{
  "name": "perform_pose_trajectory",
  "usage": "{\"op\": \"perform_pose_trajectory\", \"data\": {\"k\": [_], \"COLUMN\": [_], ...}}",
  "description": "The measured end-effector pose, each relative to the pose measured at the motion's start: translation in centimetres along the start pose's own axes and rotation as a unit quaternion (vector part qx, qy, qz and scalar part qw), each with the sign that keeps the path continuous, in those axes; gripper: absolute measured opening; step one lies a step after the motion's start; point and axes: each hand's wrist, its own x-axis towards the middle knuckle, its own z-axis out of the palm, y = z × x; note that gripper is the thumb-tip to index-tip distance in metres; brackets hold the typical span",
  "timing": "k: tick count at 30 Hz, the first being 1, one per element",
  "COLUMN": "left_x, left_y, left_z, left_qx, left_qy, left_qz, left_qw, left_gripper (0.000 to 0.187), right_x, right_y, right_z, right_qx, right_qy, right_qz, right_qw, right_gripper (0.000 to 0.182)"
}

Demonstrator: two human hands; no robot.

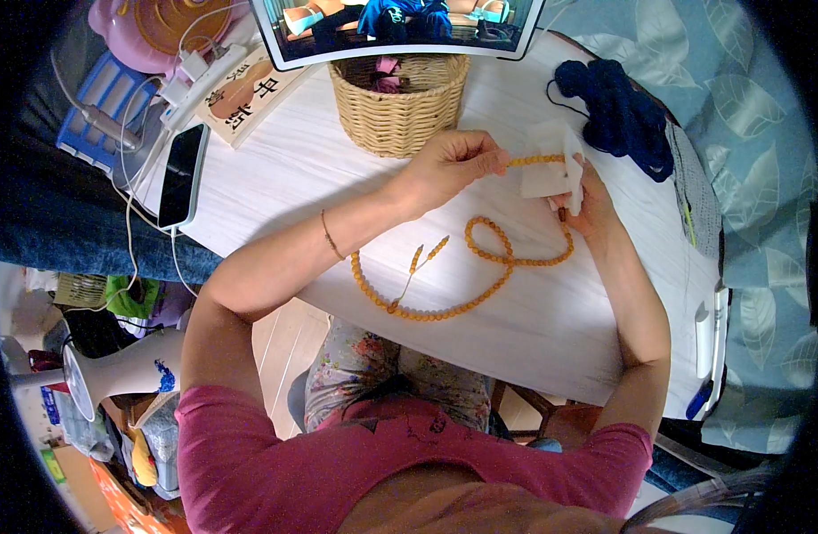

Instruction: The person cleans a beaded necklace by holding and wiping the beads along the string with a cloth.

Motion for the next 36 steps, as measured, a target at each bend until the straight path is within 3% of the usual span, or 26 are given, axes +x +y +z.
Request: {"op": "perform_pose_trajectory", "data": {"k": [8,13,17,20,23,29,32,36], "left_x": [0.2,-0.1,-0.1,0.2,0.2,0.3,0.3,-0.2], "left_y": [-1.1,0.5,0.3,-0.8,-0.7,-0.6,-1.0,-0.3], "left_z": [0.0,0.1,-0.2,-0.1,0.0,-0.8,-0.9,0.1], "left_qx": [-0.123,-0.024,-0.017,-0.174,-0.249,-0.329,-0.395,-0.427], "left_qy": [-0.014,-0.009,-0.037,-0.059,-0.079,-0.103,-0.174,-0.190], "left_qz": [-0.014,-0.014,-0.049,-0.032,-0.075,-0.166,-0.162,-0.164], "left_qw": [0.992,1.000,0.998,0.982,0.962,0.924,0.887,0.869], "left_gripper": [0.015,0.017,0.016,0.015,0.014,0.018,0.019,0.016], "right_x": [0.9,0.4,0.2,0.0,0.4,-0.4,-0.6,-0.5], "right_y": [1.1,0.8,0.2,0.0,0.5,0.0,-0.2,-0.4], "right_z": [-3.7,-2.0,-0.9,-0.7,-1.6,0.3,1.3,0.5], "right_qx": [0.029,0.034,0.024,0.030,0.039,-0.101,-0.103,-0.027], "right_qy": [-0.059,0.007,-0.025,-0.004,-0.033,0.063,0.118,0.005], "right_qz": [0.001,0.022,0.015,0.020,0.007,0.012,0.024,0.005], "right_qw": [0.998,0.999,0.999,0.999,0.999,0.993,0.987,1.000], "right_gripper": [0.029,0.030,0.029,0.029,0.027,0.033,0.035,0.032]}}
